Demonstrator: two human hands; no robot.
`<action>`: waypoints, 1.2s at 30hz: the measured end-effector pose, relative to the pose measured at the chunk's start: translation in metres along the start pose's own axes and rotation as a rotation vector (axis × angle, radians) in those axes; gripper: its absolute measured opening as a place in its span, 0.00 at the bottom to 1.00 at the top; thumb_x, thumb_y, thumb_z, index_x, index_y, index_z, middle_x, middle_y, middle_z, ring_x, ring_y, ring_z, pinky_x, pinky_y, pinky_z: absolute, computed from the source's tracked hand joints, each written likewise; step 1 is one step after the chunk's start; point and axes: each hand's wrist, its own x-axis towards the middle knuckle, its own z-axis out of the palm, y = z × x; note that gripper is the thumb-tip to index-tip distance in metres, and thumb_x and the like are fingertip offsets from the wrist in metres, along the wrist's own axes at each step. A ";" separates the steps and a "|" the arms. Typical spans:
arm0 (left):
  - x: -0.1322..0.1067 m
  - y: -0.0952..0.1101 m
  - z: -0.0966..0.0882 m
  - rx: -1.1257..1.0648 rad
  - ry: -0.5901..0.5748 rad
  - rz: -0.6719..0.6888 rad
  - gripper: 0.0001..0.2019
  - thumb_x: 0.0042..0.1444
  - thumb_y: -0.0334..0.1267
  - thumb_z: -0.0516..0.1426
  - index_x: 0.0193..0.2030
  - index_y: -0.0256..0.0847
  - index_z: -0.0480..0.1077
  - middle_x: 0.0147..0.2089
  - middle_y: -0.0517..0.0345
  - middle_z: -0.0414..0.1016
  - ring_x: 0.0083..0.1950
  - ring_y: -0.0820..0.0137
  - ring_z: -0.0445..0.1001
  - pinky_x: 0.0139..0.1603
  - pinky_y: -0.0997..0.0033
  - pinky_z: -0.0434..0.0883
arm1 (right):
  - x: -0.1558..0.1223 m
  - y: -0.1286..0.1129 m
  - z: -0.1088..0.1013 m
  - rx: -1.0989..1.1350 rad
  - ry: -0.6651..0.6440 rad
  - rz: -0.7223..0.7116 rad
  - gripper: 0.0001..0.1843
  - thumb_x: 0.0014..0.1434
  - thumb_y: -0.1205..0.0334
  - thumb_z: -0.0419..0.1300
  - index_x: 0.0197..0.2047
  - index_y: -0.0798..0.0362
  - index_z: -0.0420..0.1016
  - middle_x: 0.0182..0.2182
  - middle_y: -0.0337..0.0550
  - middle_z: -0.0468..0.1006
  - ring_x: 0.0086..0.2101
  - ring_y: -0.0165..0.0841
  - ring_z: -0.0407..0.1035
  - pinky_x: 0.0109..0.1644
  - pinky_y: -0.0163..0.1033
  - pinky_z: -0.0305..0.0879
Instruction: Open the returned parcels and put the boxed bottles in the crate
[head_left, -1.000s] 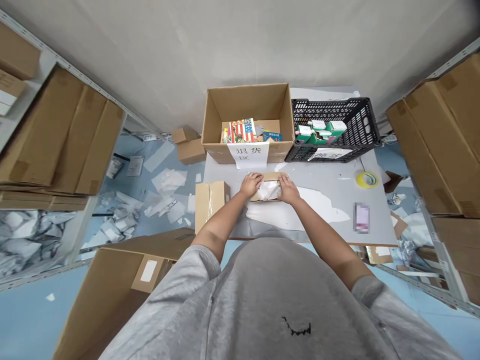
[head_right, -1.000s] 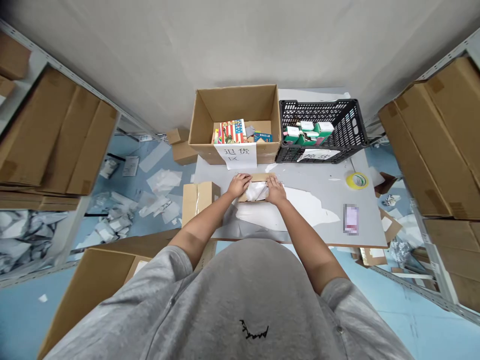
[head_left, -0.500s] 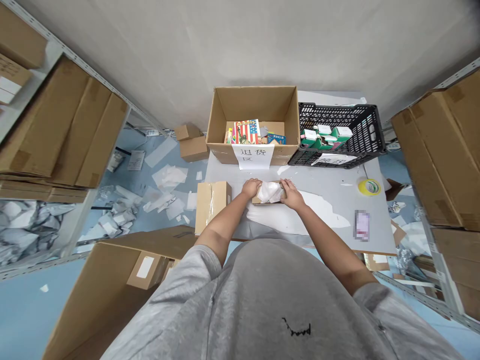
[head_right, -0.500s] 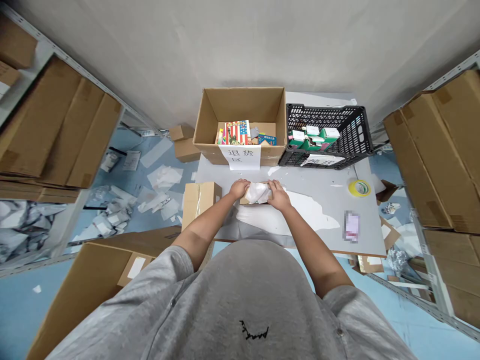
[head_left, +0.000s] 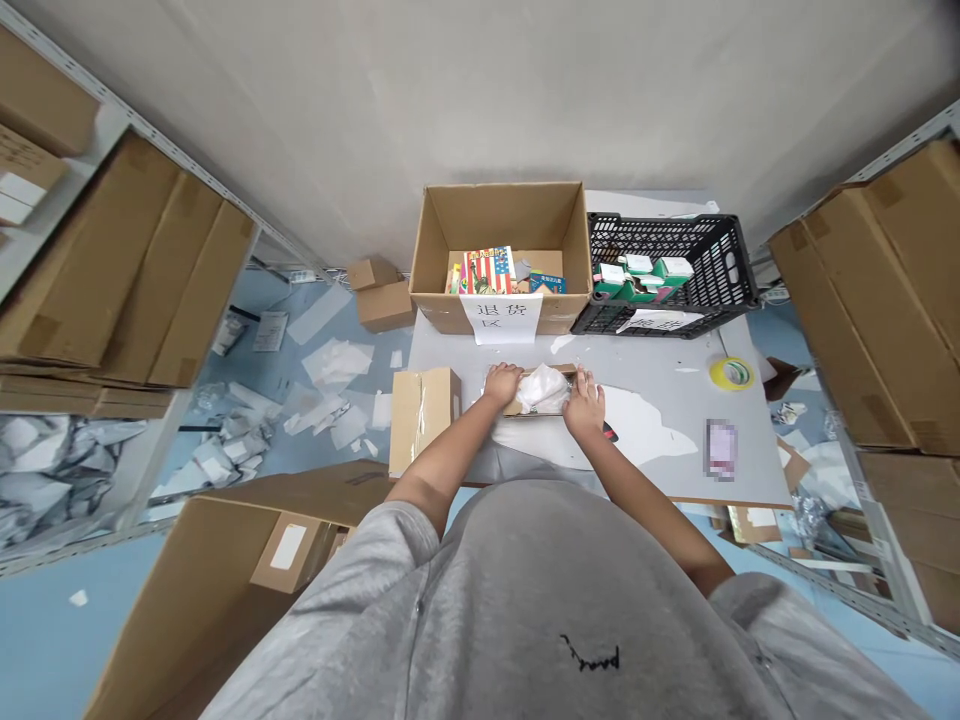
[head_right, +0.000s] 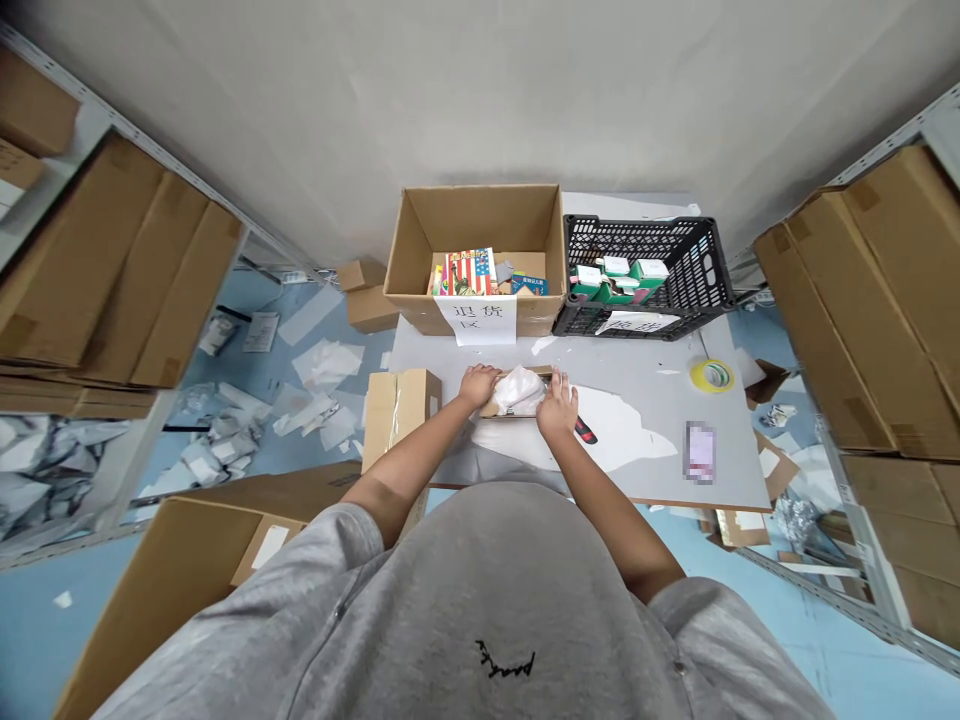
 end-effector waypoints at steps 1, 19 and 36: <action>0.000 0.001 0.000 0.007 -0.007 -0.004 0.16 0.72 0.38 0.50 0.56 0.45 0.78 0.56 0.46 0.80 0.59 0.57 0.70 0.60 0.56 0.61 | -0.001 0.003 0.001 -0.017 -0.028 -0.003 0.50 0.61 0.61 0.53 0.82 0.56 0.37 0.80 0.47 0.37 0.77 0.50 0.37 0.78 0.62 0.33; 0.003 0.003 -0.003 -0.022 -0.066 -0.025 0.16 0.69 0.36 0.51 0.59 0.41 0.74 0.57 0.44 0.78 0.59 0.57 0.72 0.59 0.60 0.66 | 0.012 0.036 0.014 0.177 -0.247 0.093 0.62 0.60 0.41 0.61 0.81 0.49 0.23 0.80 0.56 0.29 0.77 0.50 0.29 0.73 0.66 0.45; 0.000 0.002 -0.003 -0.111 -0.053 -0.005 0.20 0.71 0.44 0.52 0.66 0.43 0.70 0.67 0.42 0.70 0.68 0.55 0.67 0.66 0.56 0.66 | -0.025 0.037 0.010 -0.035 -0.203 -0.092 0.62 0.60 0.26 0.57 0.81 0.59 0.41 0.78 0.70 0.28 0.76 0.61 0.26 0.73 0.72 0.31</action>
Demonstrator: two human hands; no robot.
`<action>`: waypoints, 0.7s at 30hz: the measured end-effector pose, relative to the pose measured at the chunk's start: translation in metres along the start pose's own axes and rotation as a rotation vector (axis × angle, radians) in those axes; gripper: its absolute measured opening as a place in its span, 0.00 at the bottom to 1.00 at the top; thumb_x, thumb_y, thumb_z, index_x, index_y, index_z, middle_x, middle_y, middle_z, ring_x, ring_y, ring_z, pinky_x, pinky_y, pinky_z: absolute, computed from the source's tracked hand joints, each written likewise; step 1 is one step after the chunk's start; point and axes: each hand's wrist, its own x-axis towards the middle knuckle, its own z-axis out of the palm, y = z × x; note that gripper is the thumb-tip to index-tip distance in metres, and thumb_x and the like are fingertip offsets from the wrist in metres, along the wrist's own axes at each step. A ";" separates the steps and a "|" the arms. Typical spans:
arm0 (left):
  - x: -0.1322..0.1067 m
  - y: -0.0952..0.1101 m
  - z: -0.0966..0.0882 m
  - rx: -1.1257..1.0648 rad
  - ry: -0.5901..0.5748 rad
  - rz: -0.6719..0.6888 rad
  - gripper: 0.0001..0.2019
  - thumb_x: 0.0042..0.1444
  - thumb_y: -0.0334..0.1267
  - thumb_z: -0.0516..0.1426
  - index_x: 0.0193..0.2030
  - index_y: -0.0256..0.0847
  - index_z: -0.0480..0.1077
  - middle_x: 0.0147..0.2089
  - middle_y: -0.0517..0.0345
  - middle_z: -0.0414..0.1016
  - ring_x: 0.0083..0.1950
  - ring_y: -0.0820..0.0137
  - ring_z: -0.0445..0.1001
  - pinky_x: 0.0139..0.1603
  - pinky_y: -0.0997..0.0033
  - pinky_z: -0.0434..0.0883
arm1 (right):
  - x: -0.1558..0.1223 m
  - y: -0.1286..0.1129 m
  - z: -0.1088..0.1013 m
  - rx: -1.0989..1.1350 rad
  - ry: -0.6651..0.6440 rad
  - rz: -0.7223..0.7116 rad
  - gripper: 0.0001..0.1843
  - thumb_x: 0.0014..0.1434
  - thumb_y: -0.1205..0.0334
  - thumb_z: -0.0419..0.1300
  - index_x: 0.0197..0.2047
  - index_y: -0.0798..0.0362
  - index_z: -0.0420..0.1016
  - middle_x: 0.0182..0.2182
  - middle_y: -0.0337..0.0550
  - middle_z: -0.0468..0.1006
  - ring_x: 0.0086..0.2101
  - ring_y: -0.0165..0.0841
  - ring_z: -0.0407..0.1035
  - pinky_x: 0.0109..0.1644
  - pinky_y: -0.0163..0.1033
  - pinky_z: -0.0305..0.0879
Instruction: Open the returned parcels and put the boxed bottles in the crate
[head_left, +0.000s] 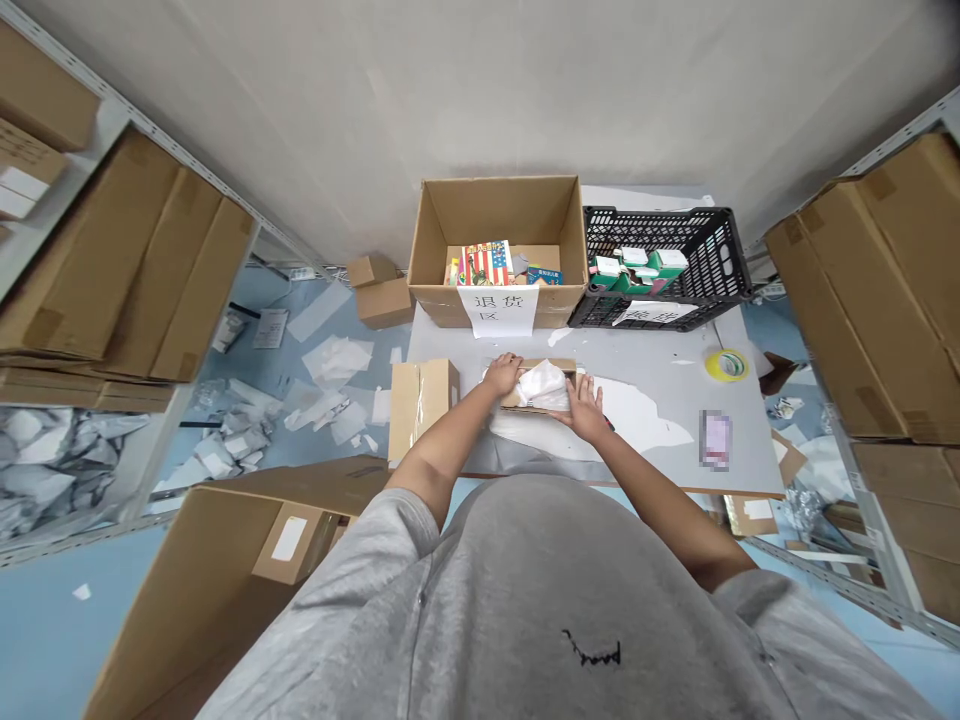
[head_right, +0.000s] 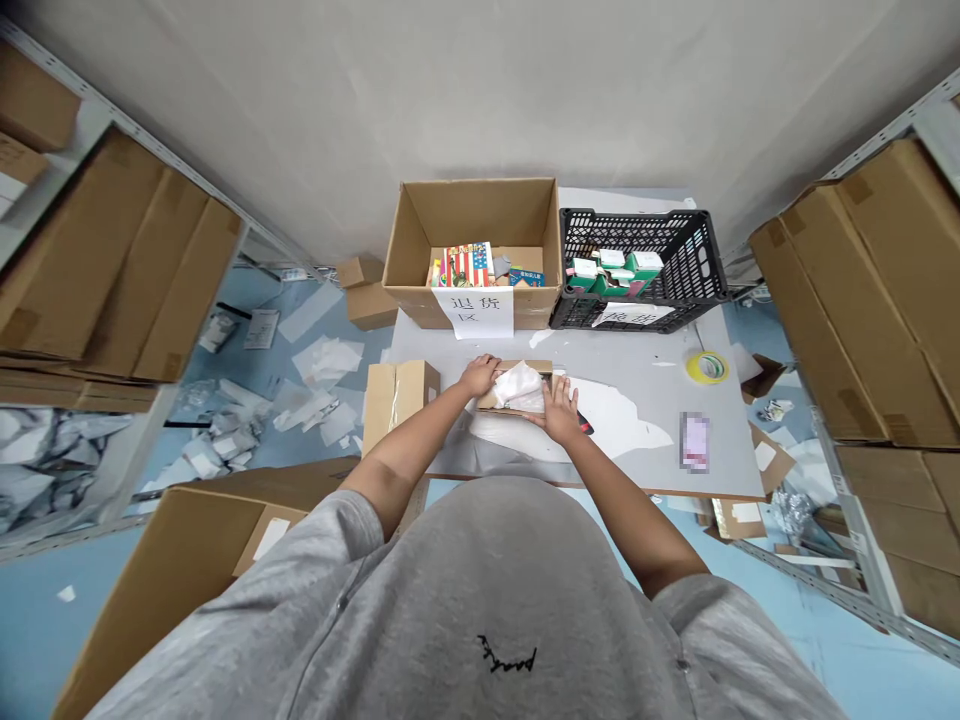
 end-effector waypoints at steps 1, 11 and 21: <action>-0.004 0.000 -0.001 -0.006 0.046 0.024 0.24 0.71 0.45 0.52 0.70 0.42 0.66 0.72 0.41 0.65 0.72 0.54 0.63 0.69 0.54 0.63 | 0.001 0.003 -0.003 -0.006 -0.018 -0.027 0.62 0.59 0.27 0.59 0.81 0.59 0.41 0.78 0.69 0.27 0.76 0.62 0.25 0.73 0.72 0.30; -0.056 -0.011 -0.011 0.050 -0.037 0.328 0.62 0.47 0.63 0.70 0.80 0.34 0.48 0.82 0.32 0.34 0.82 0.44 0.40 0.79 0.52 0.48 | 0.016 0.016 -0.012 -0.039 -0.020 -0.262 0.43 0.64 0.57 0.62 0.78 0.57 0.54 0.79 0.58 0.32 0.76 0.57 0.26 0.76 0.70 0.27; -0.061 -0.011 0.023 0.223 -0.005 0.348 0.31 0.67 0.32 0.51 0.77 0.37 0.56 0.81 0.34 0.43 0.83 0.52 0.38 0.79 0.42 0.48 | 0.013 0.019 0.014 -0.129 0.016 -0.331 0.50 0.59 0.70 0.60 0.81 0.49 0.47 0.80 0.52 0.27 0.76 0.58 0.24 0.74 0.73 0.36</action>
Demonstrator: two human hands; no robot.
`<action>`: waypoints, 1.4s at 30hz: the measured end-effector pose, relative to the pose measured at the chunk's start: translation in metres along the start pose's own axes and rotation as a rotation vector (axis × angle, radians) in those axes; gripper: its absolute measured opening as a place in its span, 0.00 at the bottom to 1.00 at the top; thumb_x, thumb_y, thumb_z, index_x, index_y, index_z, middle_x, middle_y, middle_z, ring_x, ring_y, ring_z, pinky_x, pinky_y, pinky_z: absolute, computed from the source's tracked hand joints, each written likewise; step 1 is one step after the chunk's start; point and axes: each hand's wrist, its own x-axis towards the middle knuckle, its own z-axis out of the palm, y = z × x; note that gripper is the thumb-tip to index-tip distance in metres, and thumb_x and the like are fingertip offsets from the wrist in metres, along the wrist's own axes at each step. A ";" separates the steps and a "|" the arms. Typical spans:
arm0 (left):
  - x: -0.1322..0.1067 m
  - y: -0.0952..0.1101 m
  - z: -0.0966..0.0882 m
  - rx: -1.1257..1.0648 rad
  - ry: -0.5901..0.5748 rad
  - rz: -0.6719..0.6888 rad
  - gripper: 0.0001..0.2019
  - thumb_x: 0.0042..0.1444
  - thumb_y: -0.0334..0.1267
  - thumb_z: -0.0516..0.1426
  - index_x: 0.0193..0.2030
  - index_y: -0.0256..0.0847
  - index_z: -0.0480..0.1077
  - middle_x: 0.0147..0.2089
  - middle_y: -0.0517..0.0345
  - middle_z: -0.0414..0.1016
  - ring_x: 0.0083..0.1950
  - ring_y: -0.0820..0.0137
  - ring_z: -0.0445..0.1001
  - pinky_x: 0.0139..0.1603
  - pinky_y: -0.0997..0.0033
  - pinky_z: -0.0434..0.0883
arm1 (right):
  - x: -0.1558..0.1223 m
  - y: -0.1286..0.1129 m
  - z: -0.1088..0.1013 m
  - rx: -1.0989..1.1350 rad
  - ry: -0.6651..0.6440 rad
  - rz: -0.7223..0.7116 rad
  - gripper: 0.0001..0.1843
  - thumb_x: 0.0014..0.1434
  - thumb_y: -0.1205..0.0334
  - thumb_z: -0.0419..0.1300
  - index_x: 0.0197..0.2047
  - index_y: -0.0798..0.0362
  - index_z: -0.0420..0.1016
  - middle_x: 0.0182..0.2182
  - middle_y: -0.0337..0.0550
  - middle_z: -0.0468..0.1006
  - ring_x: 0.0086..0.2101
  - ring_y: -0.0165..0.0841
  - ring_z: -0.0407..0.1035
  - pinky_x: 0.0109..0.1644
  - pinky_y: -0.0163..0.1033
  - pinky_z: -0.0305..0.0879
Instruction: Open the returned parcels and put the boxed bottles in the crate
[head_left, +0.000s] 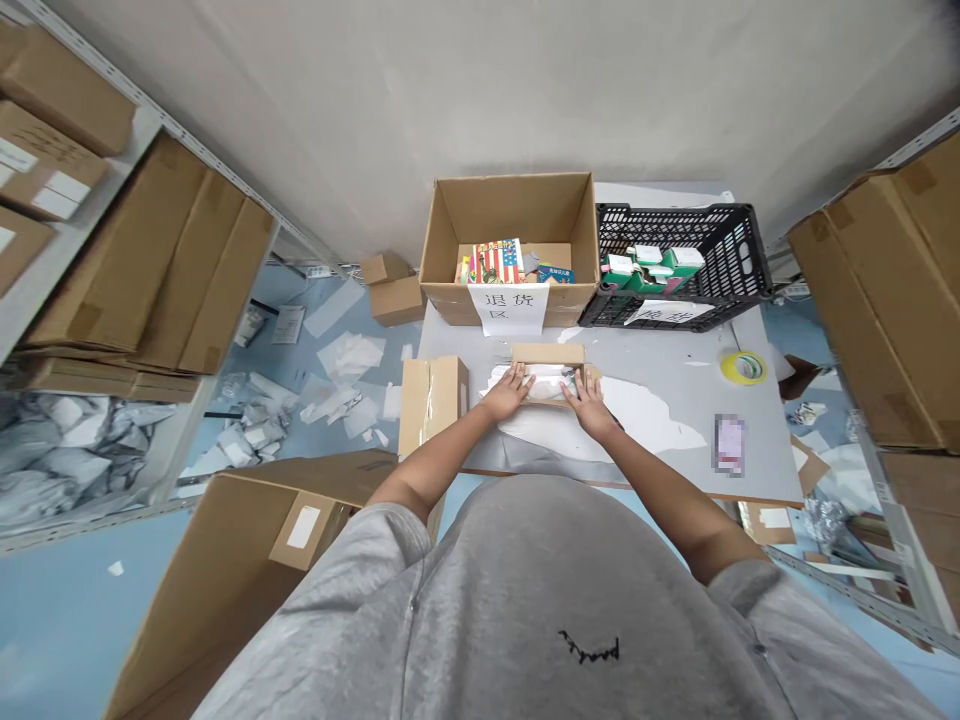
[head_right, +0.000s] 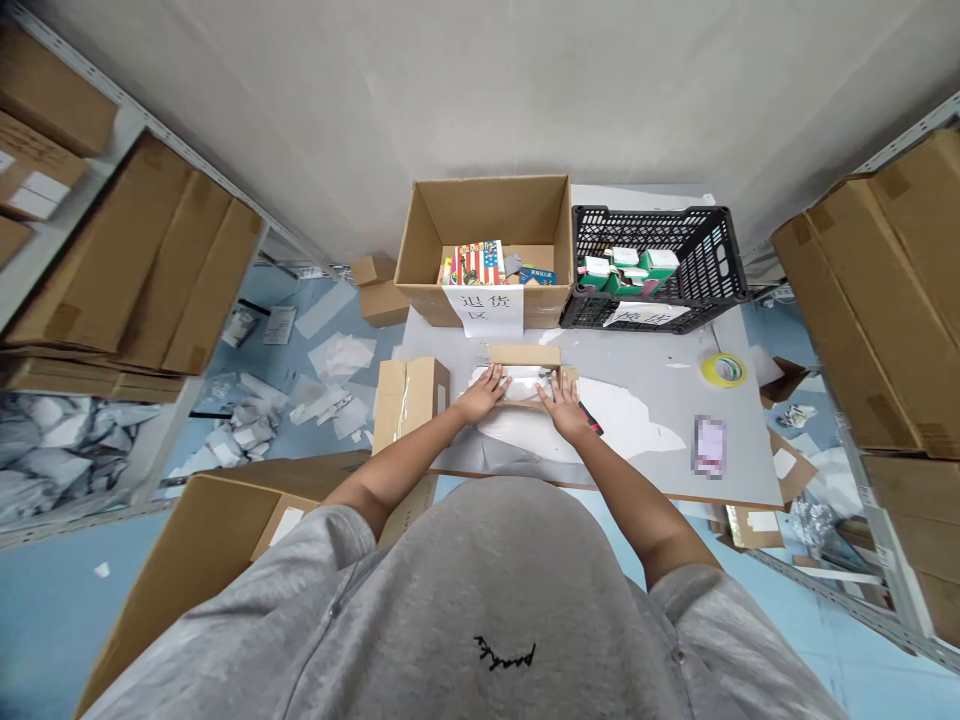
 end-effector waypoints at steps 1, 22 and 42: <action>-0.003 0.002 0.004 0.010 0.008 -0.001 0.30 0.67 0.30 0.50 0.77 0.36 0.56 0.81 0.34 0.44 0.83 0.51 0.38 0.78 0.41 0.48 | -0.003 0.000 0.003 -0.020 0.020 -0.018 0.51 0.59 0.70 0.60 0.81 0.48 0.44 0.79 0.53 0.26 0.76 0.59 0.24 0.74 0.74 0.35; 0.025 0.000 -0.006 0.069 -0.003 -0.125 0.76 0.40 0.74 0.65 0.80 0.20 0.37 0.81 0.21 0.37 0.81 0.36 0.35 0.78 0.45 0.38 | 0.026 0.012 -0.027 -0.112 -0.022 0.027 0.84 0.39 0.30 0.74 0.81 0.58 0.30 0.79 0.63 0.28 0.75 0.61 0.32 0.74 0.62 0.35; 0.022 0.021 0.004 -0.307 0.248 -0.566 0.43 0.57 0.40 0.61 0.78 0.36 0.53 0.77 0.38 0.56 0.77 0.50 0.57 0.74 0.55 0.61 | 0.042 0.021 -0.014 -0.100 0.040 0.091 0.61 0.48 0.61 0.68 0.80 0.59 0.43 0.74 0.62 0.55 0.74 0.54 0.43 0.75 0.57 0.35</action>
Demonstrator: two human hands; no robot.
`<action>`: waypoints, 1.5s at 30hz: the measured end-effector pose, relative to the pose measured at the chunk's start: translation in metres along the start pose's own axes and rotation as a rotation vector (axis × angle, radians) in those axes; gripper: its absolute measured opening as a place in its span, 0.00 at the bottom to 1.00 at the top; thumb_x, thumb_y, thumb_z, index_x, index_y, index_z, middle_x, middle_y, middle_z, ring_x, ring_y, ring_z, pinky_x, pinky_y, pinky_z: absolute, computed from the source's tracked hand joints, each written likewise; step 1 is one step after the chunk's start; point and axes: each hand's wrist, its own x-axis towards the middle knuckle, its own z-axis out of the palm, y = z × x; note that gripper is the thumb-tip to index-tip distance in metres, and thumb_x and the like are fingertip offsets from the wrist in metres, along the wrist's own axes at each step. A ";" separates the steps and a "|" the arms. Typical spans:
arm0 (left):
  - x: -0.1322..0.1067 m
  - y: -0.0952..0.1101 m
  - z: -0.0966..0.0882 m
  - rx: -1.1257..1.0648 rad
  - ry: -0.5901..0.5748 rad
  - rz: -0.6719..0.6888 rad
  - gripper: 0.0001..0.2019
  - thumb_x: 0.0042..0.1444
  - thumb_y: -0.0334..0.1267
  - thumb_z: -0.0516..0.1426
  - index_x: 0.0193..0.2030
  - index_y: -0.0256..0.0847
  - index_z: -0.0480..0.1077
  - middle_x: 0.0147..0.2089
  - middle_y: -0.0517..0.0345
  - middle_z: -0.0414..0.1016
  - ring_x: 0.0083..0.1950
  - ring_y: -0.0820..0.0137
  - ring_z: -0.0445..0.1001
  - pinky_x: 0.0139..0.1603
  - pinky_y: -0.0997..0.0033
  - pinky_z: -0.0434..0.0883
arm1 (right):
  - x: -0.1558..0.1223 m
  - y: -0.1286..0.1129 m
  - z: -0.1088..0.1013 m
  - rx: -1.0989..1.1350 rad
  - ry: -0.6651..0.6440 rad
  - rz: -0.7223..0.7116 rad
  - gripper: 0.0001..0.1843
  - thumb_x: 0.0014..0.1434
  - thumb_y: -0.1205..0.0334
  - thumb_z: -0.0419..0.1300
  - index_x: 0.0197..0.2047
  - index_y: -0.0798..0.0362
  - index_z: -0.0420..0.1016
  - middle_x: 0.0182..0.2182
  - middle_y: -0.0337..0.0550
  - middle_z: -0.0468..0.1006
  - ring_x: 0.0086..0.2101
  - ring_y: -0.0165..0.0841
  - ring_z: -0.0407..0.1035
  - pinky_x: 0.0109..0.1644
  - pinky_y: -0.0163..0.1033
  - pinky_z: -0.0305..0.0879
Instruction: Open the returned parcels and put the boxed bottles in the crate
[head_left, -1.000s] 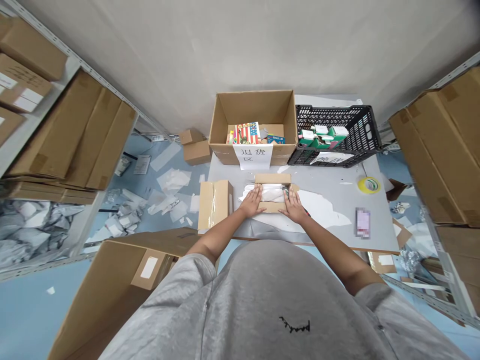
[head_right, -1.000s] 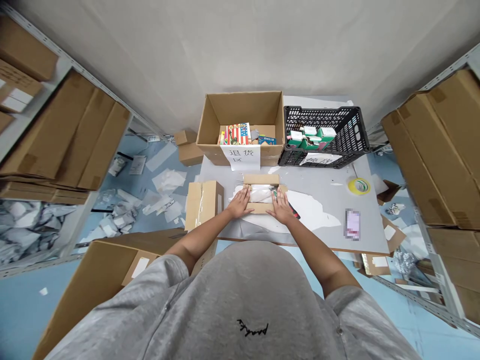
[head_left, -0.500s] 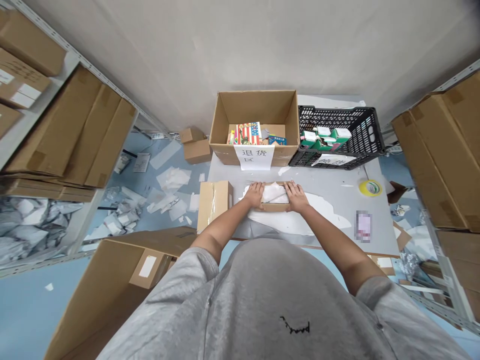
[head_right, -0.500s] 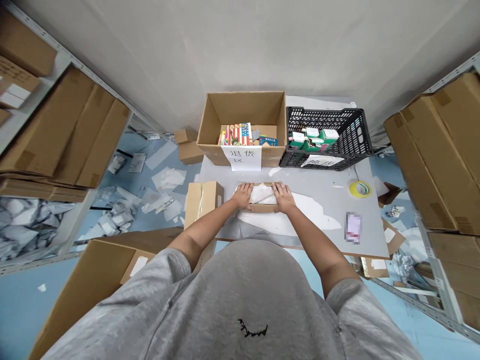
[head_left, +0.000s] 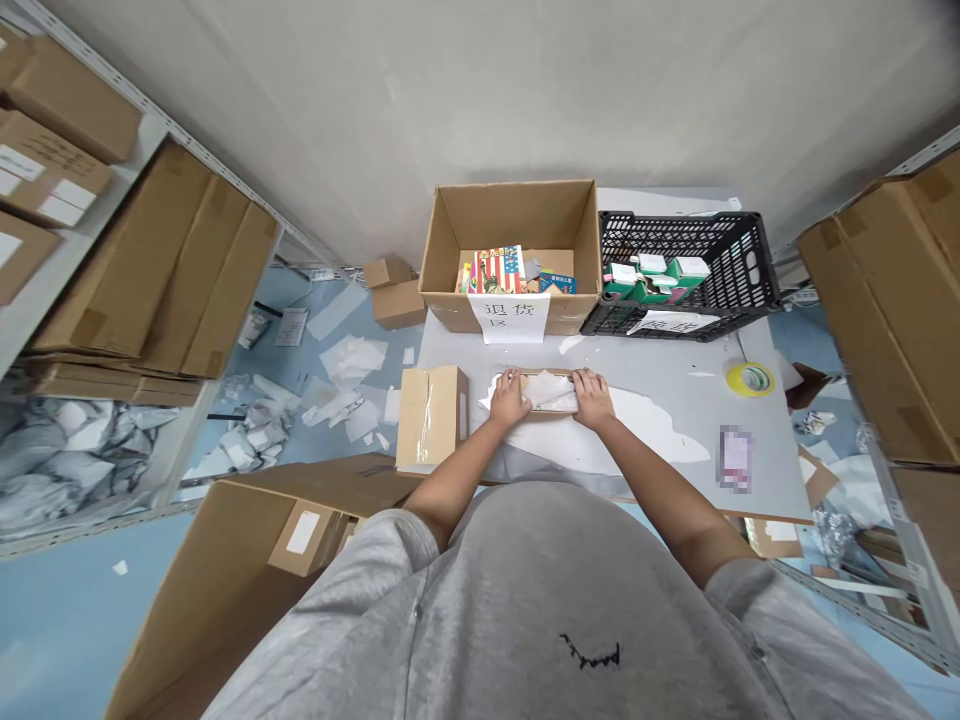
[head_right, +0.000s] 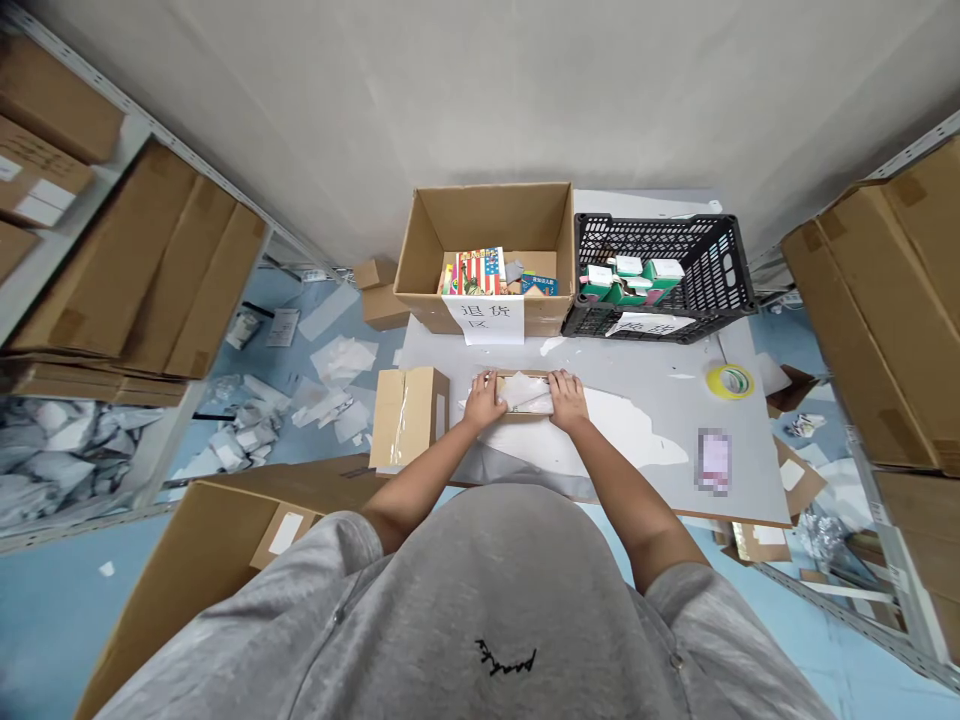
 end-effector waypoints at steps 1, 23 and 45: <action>-0.004 0.001 -0.002 -0.035 0.022 -0.040 0.42 0.57 0.38 0.60 0.78 0.37 0.54 0.74 0.39 0.60 0.74 0.52 0.61 0.72 0.58 0.65 | -0.001 -0.001 -0.002 0.000 0.002 -0.010 0.61 0.49 0.62 0.68 0.80 0.55 0.43 0.74 0.61 0.54 0.74 0.54 0.43 0.75 0.58 0.35; -0.016 -0.008 0.007 0.076 0.162 -0.263 0.26 0.72 0.36 0.49 0.75 0.44 0.63 0.70 0.41 0.65 0.71 0.57 0.65 0.71 0.56 0.65 | 0.000 -0.005 -0.011 0.025 -0.095 -0.079 0.56 0.45 0.31 0.74 0.73 0.44 0.69 0.80 0.53 0.32 0.74 0.68 0.30 0.73 0.70 0.27; -0.009 0.042 0.000 0.235 -0.348 0.622 0.20 0.72 0.40 0.49 0.67 0.50 0.72 0.72 0.52 0.68 0.70 0.56 0.64 0.69 0.53 0.62 | -0.002 -0.005 0.001 0.052 -0.005 -0.024 0.67 0.45 0.32 0.72 0.77 0.59 0.54 0.79 0.64 0.36 0.76 0.59 0.30 0.75 0.65 0.30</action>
